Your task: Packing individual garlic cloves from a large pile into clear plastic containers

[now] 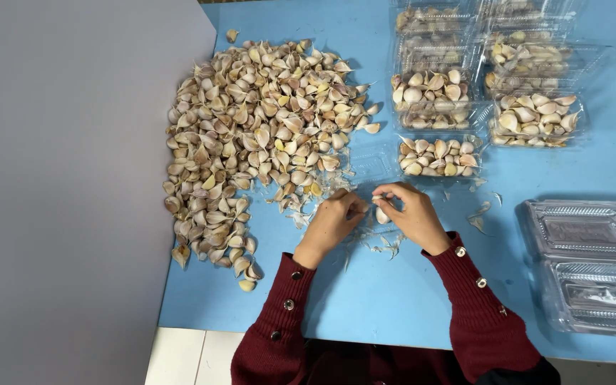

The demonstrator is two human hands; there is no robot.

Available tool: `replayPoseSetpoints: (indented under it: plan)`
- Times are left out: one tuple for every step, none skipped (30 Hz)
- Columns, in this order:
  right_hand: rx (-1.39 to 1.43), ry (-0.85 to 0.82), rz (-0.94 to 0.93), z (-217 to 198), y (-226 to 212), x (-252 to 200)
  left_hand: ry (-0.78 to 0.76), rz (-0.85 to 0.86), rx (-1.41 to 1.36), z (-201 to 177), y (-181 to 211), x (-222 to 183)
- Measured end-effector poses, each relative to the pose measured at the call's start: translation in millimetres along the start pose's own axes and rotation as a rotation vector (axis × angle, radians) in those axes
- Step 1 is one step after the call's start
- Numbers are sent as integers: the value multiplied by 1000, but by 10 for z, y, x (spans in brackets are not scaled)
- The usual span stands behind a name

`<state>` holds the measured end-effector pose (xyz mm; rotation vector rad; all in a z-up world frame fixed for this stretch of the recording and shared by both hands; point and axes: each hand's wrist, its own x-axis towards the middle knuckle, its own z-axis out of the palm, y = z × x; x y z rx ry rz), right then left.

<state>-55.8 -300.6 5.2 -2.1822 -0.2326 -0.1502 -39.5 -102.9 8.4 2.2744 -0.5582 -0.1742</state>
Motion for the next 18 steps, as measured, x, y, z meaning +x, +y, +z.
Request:
replayPoseSetpoints:
  plan:
    - [0,1,1,6,-3,-1,-1,1,0,-2,0,1]
    - [-6,-4,-15,12,-6,-2,-12,-12,0,-3,2,2]
    - [-13,-8,-31,17,-9,-1,-22,-24,1,-7,3,4]
    - [-12,-7,-31,28,-2,-8,-23,-23,2,-17,31,-7]
    - [-8,-9,-37,38,5,-7,-46,-41,3,-32,57,-12]
    - [-4,-12,-43,50,12,-5,-68,-59,4,-48,83,-19]
    - [-4,-12,-43,48,30,-6,-68,-60,5,-32,78,-16]
    - [-20,-17,-58,47,50,-6,-79,-61,9,-16,73,-13]
    - [-37,-22,-72,45,70,-4,-90,-62,13,-1,68,-7]
    - [-36,-22,-72,46,89,9,-90,-62,13,-9,93,-5]
    - [-61,-28,-80,47,110,17,-94,-53,18,-16,119,-5]
    - [-86,-33,-88,48,131,26,-98,-43,22,-21,145,-4]
    - [-86,-33,-86,50,133,16,-99,-44,22,-32,163,-11]
    - [-94,-48,-72,51,135,6,-99,-46,13,-43,181,-18]
    - [-103,-61,-58,51,136,4,-98,-47,5,-58,199,-18]
    - [-102,-59,-58,41,118,12,-99,-46,6,-61,194,-15]
    - [-82,-74,-50,33,101,13,-93,-54,7,-58,189,-20]
    - [-62,-89,-42,25,84,14,-86,-62,8,-54,183,-26]
